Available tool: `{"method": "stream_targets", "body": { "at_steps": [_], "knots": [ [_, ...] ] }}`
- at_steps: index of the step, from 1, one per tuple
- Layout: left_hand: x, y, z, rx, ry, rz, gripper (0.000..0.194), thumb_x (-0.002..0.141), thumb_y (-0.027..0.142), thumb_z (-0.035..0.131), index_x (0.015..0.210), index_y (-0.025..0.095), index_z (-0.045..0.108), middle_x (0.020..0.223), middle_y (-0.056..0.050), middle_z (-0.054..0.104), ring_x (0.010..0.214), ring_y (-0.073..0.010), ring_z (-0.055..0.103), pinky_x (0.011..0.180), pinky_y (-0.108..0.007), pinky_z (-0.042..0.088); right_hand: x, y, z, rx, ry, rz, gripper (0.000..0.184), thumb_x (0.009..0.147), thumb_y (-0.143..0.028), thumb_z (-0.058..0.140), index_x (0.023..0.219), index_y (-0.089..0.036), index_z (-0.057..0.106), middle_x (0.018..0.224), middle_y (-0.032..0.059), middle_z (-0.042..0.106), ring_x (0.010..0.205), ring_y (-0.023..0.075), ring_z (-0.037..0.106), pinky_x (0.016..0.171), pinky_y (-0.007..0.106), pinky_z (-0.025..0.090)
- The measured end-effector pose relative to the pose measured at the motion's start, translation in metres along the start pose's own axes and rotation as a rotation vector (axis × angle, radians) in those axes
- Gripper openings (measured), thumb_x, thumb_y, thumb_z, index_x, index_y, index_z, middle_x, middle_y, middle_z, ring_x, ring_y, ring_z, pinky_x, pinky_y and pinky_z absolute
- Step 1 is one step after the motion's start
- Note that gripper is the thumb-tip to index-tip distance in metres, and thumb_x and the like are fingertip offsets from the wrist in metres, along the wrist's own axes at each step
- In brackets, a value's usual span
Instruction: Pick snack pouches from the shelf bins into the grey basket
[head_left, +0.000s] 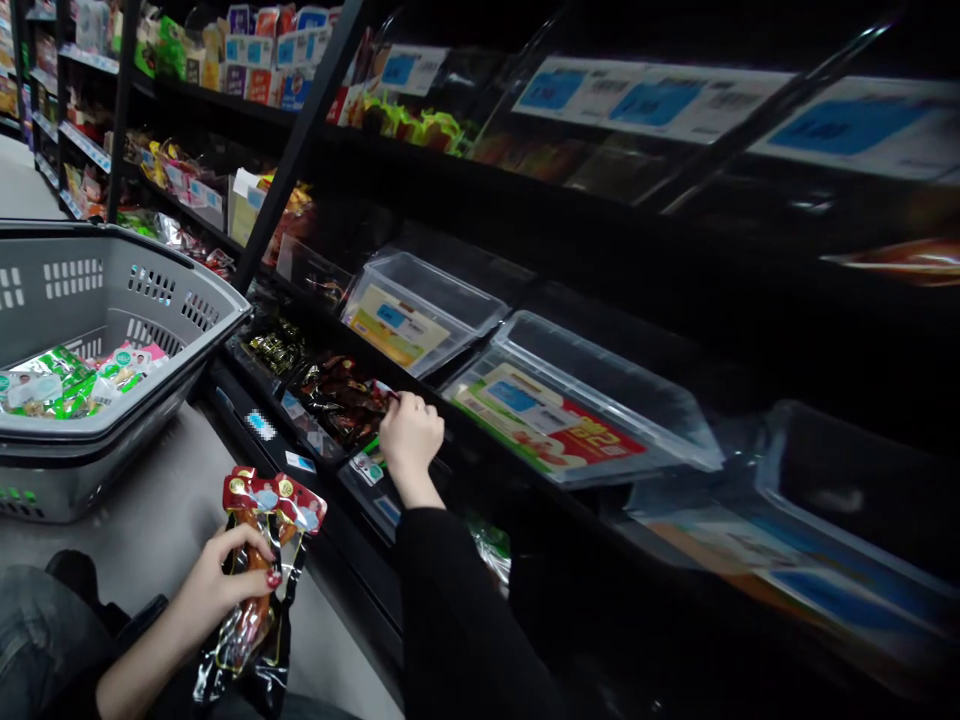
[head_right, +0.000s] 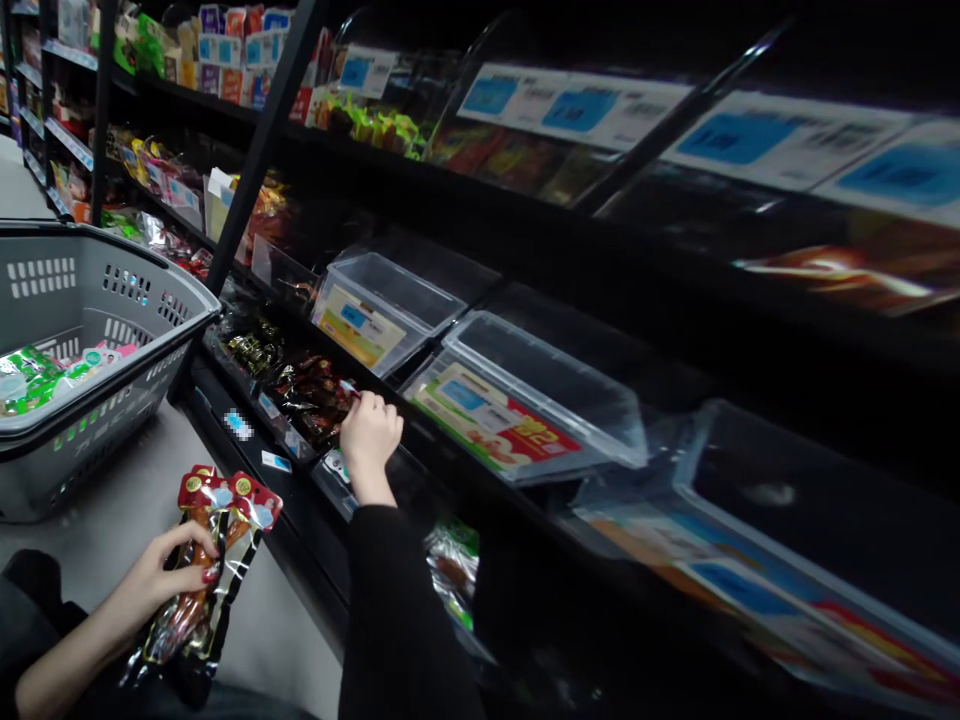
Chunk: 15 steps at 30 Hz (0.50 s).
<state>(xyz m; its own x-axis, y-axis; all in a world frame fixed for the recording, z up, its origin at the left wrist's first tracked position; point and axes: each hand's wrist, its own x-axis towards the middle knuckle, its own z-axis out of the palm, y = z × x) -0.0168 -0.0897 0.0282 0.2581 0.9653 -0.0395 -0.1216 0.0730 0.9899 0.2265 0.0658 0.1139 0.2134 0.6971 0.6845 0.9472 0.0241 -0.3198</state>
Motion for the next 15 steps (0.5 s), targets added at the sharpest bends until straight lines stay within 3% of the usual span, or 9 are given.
{"method": "stream_targets", "body": {
  "at_steps": [4,6,8,11,15],
  "knots": [
    [0.003,-0.005,0.000,0.031,0.045,-0.027,0.007,0.063,0.024,0.060,0.065,0.018,0.061,0.074,-0.001,0.058,0.084,-0.0230,0.052,0.081,-0.034,0.036,-0.042,-0.006,-0.038,0.086,0.051,-0.002,0.021,0.082,-0.023,0.042,0.089,-0.011,0.059,0.090,0.0125,0.061,0.085,0.0211,0.055,0.077,0.036,0.041],
    [0.005,-0.008,-0.002,0.065,0.055,-0.050,0.009,0.063,0.024,0.059,0.064,0.018,0.065,0.075,-0.002,0.059,0.084,-0.0237,0.052,0.082,-0.036,0.036,-0.060,-0.009,-0.062,0.320,0.052,0.078,0.023,0.079,-0.032,0.048,0.087,-0.014,0.060,0.082,0.0084,0.063,0.075,0.0191,0.057,0.070,0.033,0.044],
    [0.006,-0.009,-0.005,0.122,0.096,-0.055,0.012,0.063,0.023,0.057,0.066,0.019,0.068,0.078,-0.003,0.059,0.085,-0.0240,0.053,0.085,-0.037,0.036,-0.072,-0.015,-0.084,0.582,-0.025,0.200,0.026,0.073,-0.037,0.057,0.087,-0.016,0.061,0.078,0.0059,0.063,0.068,0.0175,0.057,0.062,0.030,0.046],
    [0.006,-0.008,-0.006,0.215,0.151,-0.025,0.014,0.064,0.025,0.057,0.069,0.020,0.069,0.080,-0.003,0.059,0.088,-0.0247,0.052,0.088,-0.039,0.035,-0.087,-0.027,-0.103,0.875,-0.337,0.396,0.028,0.066,-0.037,0.065,0.086,-0.018,0.063,0.074,0.0040,0.063,0.058,0.0147,0.055,0.049,0.026,0.044],
    [0.000,-0.005,-0.001,0.130,0.030,-0.008,0.035,0.076,0.042,0.045,0.067,0.019,0.070,0.084,-0.005,0.062,0.093,-0.0263,0.052,0.091,-0.042,0.034,-0.111,-0.044,-0.092,1.084,-0.906,0.640,0.026,0.061,-0.032,0.069,0.081,-0.016,0.065,0.062,0.0004,0.062,0.045,0.0098,0.050,0.041,0.022,0.040]
  ]
}}
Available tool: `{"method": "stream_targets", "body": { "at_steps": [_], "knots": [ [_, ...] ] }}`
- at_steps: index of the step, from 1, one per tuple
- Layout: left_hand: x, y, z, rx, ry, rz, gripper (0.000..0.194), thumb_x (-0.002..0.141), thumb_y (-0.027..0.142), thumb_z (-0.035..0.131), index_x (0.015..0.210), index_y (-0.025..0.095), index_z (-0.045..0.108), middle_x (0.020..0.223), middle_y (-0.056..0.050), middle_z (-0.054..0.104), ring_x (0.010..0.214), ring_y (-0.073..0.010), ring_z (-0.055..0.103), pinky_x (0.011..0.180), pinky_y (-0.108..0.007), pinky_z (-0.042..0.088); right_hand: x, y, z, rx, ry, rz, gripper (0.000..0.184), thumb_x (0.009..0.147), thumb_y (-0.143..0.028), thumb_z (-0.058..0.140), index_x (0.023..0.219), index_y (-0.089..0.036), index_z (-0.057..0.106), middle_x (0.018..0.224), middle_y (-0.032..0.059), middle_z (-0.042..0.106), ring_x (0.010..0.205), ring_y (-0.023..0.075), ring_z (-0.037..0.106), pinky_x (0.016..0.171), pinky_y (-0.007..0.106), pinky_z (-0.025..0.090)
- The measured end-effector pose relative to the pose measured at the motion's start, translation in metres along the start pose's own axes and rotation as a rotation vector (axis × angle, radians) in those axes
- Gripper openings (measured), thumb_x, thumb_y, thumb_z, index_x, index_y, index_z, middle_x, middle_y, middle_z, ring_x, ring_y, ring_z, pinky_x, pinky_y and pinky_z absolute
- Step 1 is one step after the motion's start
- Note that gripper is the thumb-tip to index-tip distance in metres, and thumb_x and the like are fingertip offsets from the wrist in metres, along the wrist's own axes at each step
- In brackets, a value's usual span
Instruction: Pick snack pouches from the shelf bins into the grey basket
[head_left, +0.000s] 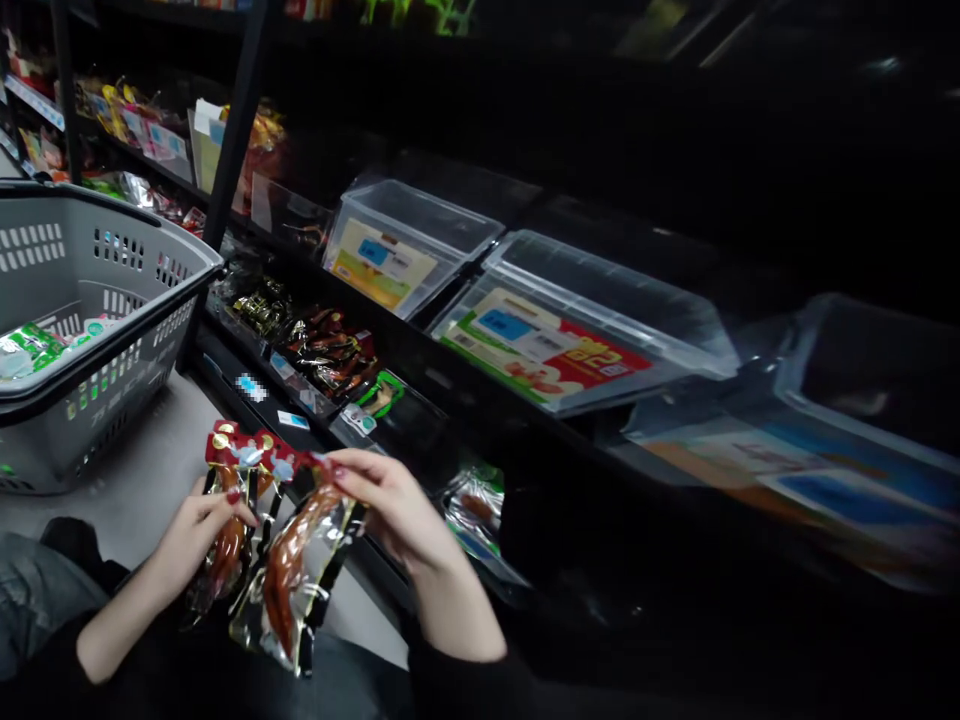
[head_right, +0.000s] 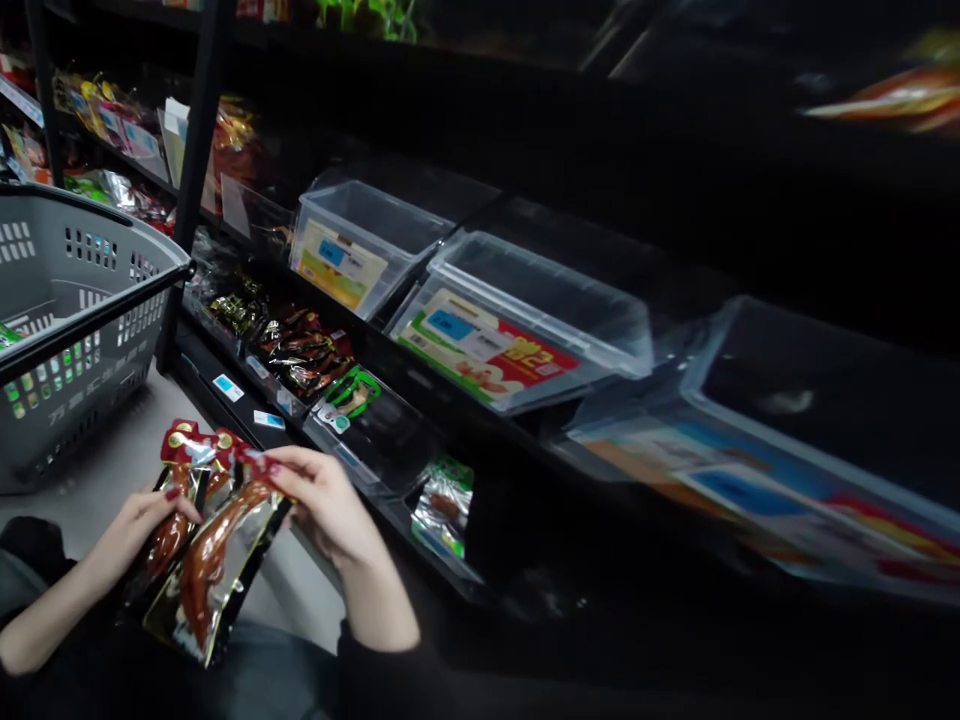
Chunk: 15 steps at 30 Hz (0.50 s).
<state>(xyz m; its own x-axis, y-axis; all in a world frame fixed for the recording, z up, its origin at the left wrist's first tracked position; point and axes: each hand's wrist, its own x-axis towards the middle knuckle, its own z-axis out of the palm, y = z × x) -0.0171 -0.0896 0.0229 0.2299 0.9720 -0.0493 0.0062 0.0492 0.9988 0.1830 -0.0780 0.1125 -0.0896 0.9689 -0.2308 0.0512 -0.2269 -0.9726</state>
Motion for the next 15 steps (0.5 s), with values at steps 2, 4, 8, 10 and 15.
{"method": "stream_targets", "body": {
  "at_steps": [2,4,8,10,15],
  "knots": [
    [-0.004,0.002,0.004,-0.104,-0.107,0.003,0.046,0.079,0.048,0.039,0.064,0.018,0.070,0.091,-0.007,0.062,0.097,-0.0265,0.052,0.091,-0.040,0.035,0.008,0.015,0.010,0.040,-0.096,0.093,0.025,0.061,-0.030,0.069,0.080,-0.014,0.065,0.060,-0.0009,0.061,0.044,0.0081,0.048,0.041,0.020,0.039],
    [-0.007,0.004,0.008,-0.148,-0.196,-0.005,0.041,0.076,0.048,0.045,0.064,0.017,0.070,0.097,-0.007,0.062,0.100,-0.0263,0.051,0.092,-0.036,0.035,0.017,0.029,0.014,0.029,-0.079,0.094,0.023,0.063,-0.029,0.066,0.080,-0.014,0.064,0.057,-0.0021,0.059,0.043,0.0069,0.046,0.040,0.018,0.035],
    [-0.010,0.008,0.011,-0.149,-0.239,-0.047,0.033,0.076,0.040,0.049,0.065,0.018,0.070,0.094,-0.006,0.063,0.100,-0.0255,0.051,0.092,-0.036,0.034,0.028,0.039,0.009,-0.114,0.081,-0.056,0.017,0.064,-0.026,0.064,0.077,-0.014,0.064,0.058,-0.0028,0.058,0.047,0.0067,0.046,0.043,0.017,0.032],
    [-0.010,0.008,0.011,-0.144,-0.242,-0.062,0.031,0.075,0.039,0.050,0.064,0.017,0.070,0.095,-0.006,0.062,0.099,-0.0256,0.051,0.092,-0.036,0.034,0.029,0.038,0.006,-0.175,0.108,-0.105,0.015,0.065,-0.026,0.063,0.075,-0.015,0.065,0.060,-0.0024,0.059,0.049,0.0075,0.047,0.044,0.018,0.033],
    [-0.010,0.007,0.011,-0.113,-0.275,-0.028,0.023,0.073,0.035,0.055,0.075,0.019,0.071,0.107,-0.005,0.058,0.107,-0.0259,0.047,0.096,-0.035,0.031,0.027,0.036,0.007,-0.263,0.149,-0.110,0.014,0.066,-0.027,0.061,0.074,-0.016,0.063,0.053,-0.0036,0.056,0.041,0.0089,0.047,0.039,0.020,0.033]
  ]
}}
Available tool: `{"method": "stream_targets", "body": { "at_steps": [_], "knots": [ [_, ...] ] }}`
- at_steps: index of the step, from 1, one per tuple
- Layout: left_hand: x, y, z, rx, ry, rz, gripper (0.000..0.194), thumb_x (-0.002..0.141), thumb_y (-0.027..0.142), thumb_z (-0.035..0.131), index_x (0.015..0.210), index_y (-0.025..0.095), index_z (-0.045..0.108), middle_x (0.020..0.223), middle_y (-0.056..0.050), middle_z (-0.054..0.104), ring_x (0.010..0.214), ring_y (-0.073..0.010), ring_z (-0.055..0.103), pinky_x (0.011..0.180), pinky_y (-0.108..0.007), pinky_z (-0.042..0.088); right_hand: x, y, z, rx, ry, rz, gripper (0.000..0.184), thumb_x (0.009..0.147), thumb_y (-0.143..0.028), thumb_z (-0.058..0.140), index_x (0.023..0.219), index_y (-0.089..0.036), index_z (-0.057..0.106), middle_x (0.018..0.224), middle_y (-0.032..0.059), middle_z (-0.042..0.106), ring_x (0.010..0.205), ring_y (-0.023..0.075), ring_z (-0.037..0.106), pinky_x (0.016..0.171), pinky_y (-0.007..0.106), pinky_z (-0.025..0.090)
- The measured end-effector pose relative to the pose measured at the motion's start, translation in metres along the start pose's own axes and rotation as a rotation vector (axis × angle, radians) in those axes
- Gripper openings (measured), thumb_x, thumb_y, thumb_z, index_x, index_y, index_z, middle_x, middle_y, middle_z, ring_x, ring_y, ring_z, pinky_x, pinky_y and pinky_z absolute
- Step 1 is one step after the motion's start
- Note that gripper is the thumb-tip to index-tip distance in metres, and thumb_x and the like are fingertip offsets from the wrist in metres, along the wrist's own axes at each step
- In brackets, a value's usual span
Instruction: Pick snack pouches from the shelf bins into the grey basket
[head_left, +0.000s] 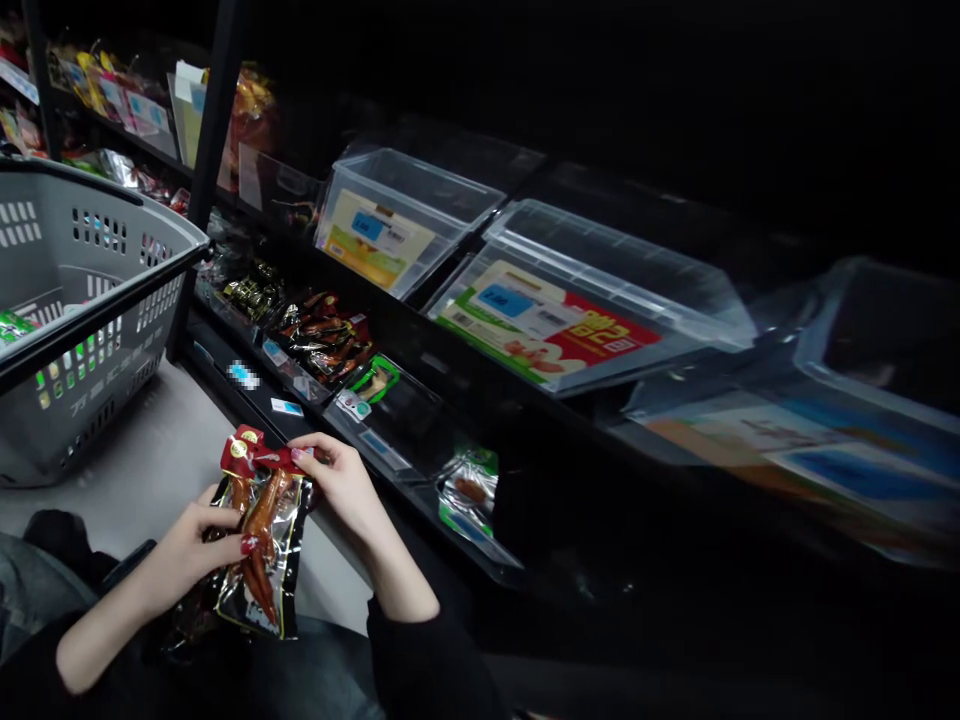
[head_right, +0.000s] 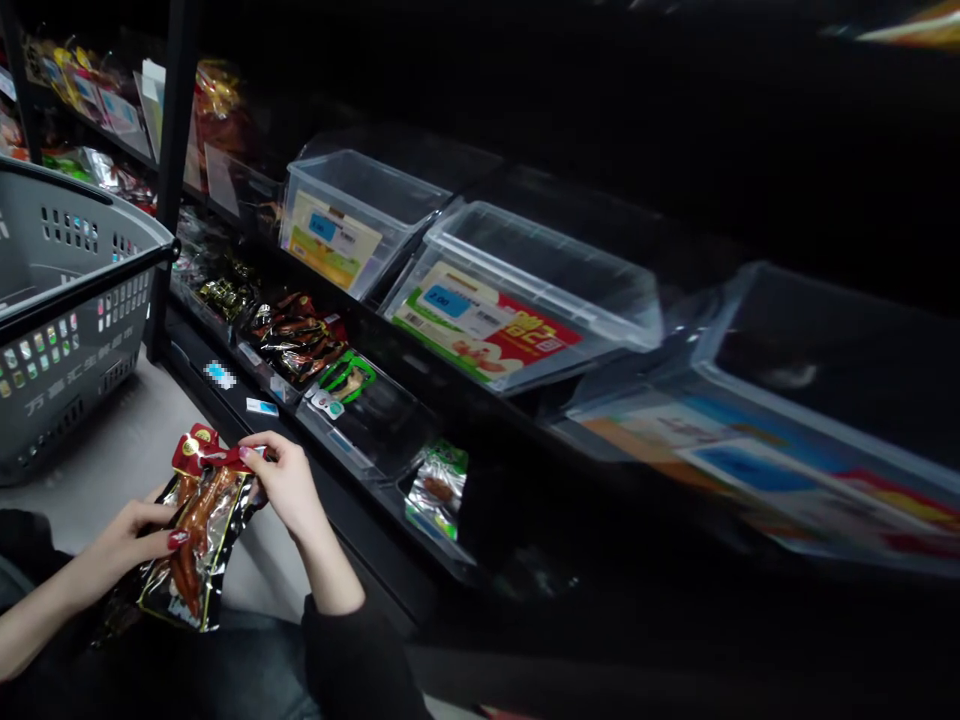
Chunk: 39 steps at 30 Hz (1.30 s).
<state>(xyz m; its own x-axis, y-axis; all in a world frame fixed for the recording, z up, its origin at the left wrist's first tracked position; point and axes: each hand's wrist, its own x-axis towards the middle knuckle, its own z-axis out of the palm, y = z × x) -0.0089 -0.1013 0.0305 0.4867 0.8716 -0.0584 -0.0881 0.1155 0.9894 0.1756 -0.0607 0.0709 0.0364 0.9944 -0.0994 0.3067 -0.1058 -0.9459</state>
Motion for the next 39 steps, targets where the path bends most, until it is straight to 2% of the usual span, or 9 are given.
{"method": "stream_targets", "body": {
  "at_steps": [4,7,11,15,19,22,25,33,39],
  "knots": [
    [0.002,-0.008,0.002,-0.030,0.024,-0.036,0.030,0.079,0.033,0.046,0.070,0.019,0.070,0.110,-0.005,0.056,0.109,-0.0244,0.045,0.098,-0.034,0.029,0.002,0.005,0.000,0.130,-0.022,0.030,0.020,0.069,-0.035,0.059,0.078,-0.017,0.061,0.053,-0.0037,0.055,0.037,0.0090,0.046,0.037,0.020,0.034],
    [0.002,-0.012,0.004,-0.078,0.023,-0.025,0.033,0.081,0.036,0.043,0.072,0.018,0.070,0.107,-0.005,0.057,0.108,-0.0244,0.044,0.097,-0.035,0.029,0.002,0.005,-0.006,0.334,-0.142,-0.027,0.030,0.075,-0.043,0.050,0.087,-0.018,0.061,0.056,-0.0023,0.053,0.043,0.0103,0.049,0.044,0.023,0.039],
    [-0.002,-0.009,0.005,-0.120,-0.120,-0.022,0.036,0.083,0.034,0.040,0.066,0.019,0.068,0.085,-0.004,0.063,0.097,-0.0225,0.050,0.096,-0.035,0.029,-0.003,-0.003,-0.018,0.239,-0.306,-0.249,0.031,0.066,-0.037,0.062,0.091,-0.019,0.064,0.088,0.0041,0.057,0.081,0.0177,0.056,0.071,0.030,0.044],
    [-0.004,-0.006,0.008,-0.126,-0.214,-0.027,0.034,0.082,0.031,0.043,0.062,0.019,0.068,0.085,-0.004,0.063,0.097,-0.0227,0.050,0.092,-0.033,0.033,-0.009,-0.010,-0.022,0.107,-0.456,-0.387,0.015,0.064,-0.031,0.069,0.072,-0.019,0.065,0.106,0.0066,0.057,0.108,0.0237,0.046,0.092,0.039,0.033],
    [-0.001,-0.013,0.010,-0.041,-0.173,0.012,0.036,0.079,0.039,0.046,0.063,0.017,0.070,0.098,-0.007,0.061,0.106,-0.0256,0.046,0.094,-0.033,0.030,-0.016,-0.012,-0.019,0.163,-0.377,-0.358,0.022,0.065,-0.039,0.067,0.064,-0.020,0.055,0.071,0.0016,0.060,0.087,0.0211,0.055,0.081,0.037,0.039],
    [0.001,-0.016,0.010,-0.082,-0.068,0.002,0.042,0.080,0.046,0.042,0.071,0.015,0.070,0.107,-0.008,0.058,0.104,-0.0261,0.048,0.095,-0.036,0.031,-0.022,-0.018,-0.013,0.016,-0.185,-0.299,0.024,0.067,-0.040,0.064,0.071,-0.019,0.054,0.066,-0.0022,0.052,0.063,0.0134,0.049,0.063,0.026,0.040],
    [0.000,-0.015,0.010,-0.169,-0.025,-0.026,0.048,0.082,0.047,0.034,0.078,0.014,0.069,0.105,-0.008,0.060,0.099,-0.0256,0.052,0.092,-0.037,0.035,-0.024,-0.021,-0.005,-0.190,-0.164,-0.275,0.017,0.073,-0.034,0.058,0.074,-0.017,0.054,0.067,-0.0030,0.048,0.063,0.0113,0.043,0.060,0.023,0.036],
    [0.003,-0.019,0.012,0.083,-0.073,0.010,0.018,0.065,0.034,0.067,0.076,0.020,0.072,0.111,-0.008,0.052,0.106,-0.0269,0.047,0.096,-0.036,0.032,-0.013,-0.003,0.009,-0.396,-0.017,-0.183,0.017,0.074,-0.029,0.052,0.064,-0.018,0.046,0.059,-0.0056,0.042,0.058,0.0100,0.037,0.056,0.022,0.031],
    [0.005,-0.023,0.010,0.022,-0.069,0.023,0.019,0.071,0.035,0.061,0.076,0.022,0.073,0.110,-0.007,0.051,0.106,-0.0267,0.047,0.096,-0.038,0.032,-0.009,-0.006,-0.008,-0.077,-0.203,-0.124,0.019,0.071,-0.032,0.058,0.067,-0.017,0.045,0.061,-0.0054,0.043,0.057,0.0091,0.039,0.054,0.021,0.032]
  ]
}}
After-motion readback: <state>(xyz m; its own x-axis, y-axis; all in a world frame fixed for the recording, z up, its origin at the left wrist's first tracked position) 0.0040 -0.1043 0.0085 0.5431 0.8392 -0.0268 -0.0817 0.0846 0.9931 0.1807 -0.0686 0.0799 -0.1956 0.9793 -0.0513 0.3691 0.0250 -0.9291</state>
